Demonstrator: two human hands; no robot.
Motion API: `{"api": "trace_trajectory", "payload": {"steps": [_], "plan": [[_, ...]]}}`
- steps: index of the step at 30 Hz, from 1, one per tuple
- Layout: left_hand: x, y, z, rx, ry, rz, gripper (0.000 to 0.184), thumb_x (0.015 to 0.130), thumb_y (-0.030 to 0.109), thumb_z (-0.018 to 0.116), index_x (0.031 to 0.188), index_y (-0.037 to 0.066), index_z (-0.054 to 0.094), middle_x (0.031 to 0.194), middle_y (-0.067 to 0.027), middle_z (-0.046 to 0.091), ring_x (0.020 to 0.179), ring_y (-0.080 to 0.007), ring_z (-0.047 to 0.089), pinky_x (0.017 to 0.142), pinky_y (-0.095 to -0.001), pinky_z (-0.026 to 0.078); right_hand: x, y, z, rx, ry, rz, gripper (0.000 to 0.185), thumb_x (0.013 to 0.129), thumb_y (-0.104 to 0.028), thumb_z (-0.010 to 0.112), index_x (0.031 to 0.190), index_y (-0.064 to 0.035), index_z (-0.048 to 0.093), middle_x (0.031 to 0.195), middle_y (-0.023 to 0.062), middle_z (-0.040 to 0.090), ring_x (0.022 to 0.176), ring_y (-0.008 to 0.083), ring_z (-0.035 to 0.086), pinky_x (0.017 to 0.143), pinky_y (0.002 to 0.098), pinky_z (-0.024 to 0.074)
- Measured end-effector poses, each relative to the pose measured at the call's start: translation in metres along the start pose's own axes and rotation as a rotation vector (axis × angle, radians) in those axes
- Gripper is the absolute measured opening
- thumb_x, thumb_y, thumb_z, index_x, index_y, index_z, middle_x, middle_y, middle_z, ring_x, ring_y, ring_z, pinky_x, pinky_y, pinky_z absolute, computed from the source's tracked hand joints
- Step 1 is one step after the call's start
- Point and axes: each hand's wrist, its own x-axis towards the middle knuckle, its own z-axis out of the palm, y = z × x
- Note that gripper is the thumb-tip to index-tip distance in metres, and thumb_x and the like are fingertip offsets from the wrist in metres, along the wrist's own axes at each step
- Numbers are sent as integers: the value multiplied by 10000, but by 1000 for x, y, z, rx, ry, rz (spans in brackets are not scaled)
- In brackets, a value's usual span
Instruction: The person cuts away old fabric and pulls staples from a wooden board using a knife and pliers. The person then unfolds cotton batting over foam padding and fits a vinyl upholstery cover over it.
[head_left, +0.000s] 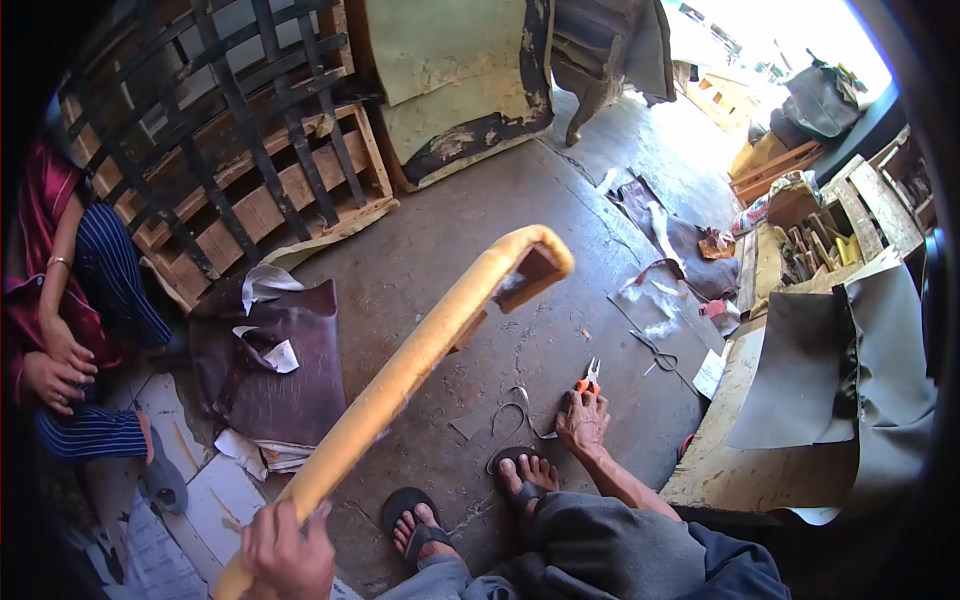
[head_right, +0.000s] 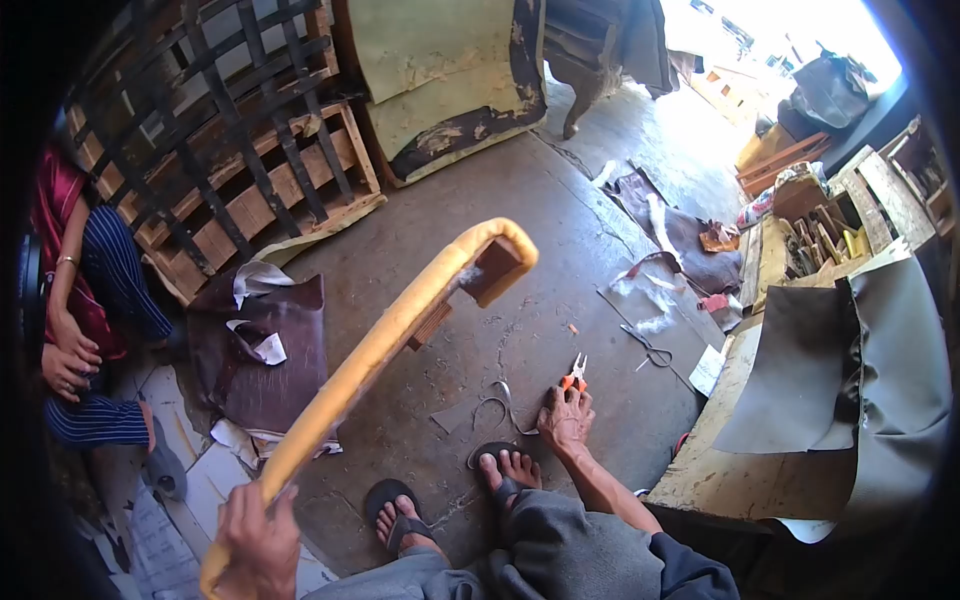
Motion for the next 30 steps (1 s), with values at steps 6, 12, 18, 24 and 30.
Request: {"api": "trace_trajectory", "payload": {"steps": [6, 12, 18, 24, 30], "plan": [[9, 1, 98, -90, -136, 20, 326, 811, 329, 764, 818, 66, 570, 775, -118, 600, 718, -363, 596, 677, -473, 455, 8, -1, -1, -27, 21, -20, 494, 778, -252, 656, 1249, -128, 574, 1347, 181, 479, 1285, 406, 382, 976, 564, 384], [67, -31, 98, -261, -313, -131, 437, 852, 392, 740, 710, 18, 563, 632, -209, 604, 585, -445, 575, 561, -510, 425, 4, 3, 6, -33, 73, -35, 450, 773, -239, 660, 1204, -120, 603, 1349, 203, 477, 1261, 422, 394, 953, 558, 395], [110, -59, 175, -417, -586, -385, 462, 887, 458, 695, 811, 2, 711, 654, -144, 660, 612, -215, 633, 588, -411, 457, 4, -7, 2, -85, 71, -20, 434, 776, -223, 657, 1191, -110, 600, 1325, 188, 486, 1252, 414, 396, 933, 579, 413], [110, -8, 239, -999, -780, -800, 454, 937, 432, 650, 955, -16, 723, 898, -53, 691, 848, -114, 605, 776, -308, 477, 4, 2, 7, -105, 87, -65, 486, 761, -245, 674, 1230, -164, 579, 1304, 125, 496, 1240, 392, 398, 936, 560, 426], [76, -30, 287, -1343, -925, -677, 466, 972, 336, 639, 1252, -34, 601, 1112, -118, 670, 1043, -191, 606, 899, -330, 483, 7, 2, 6, -127, 48, -48, 512, 770, -257, 664, 1263, -152, 575, 1341, 126, 484, 1242, 395, 395, 960, 558, 413]]}}
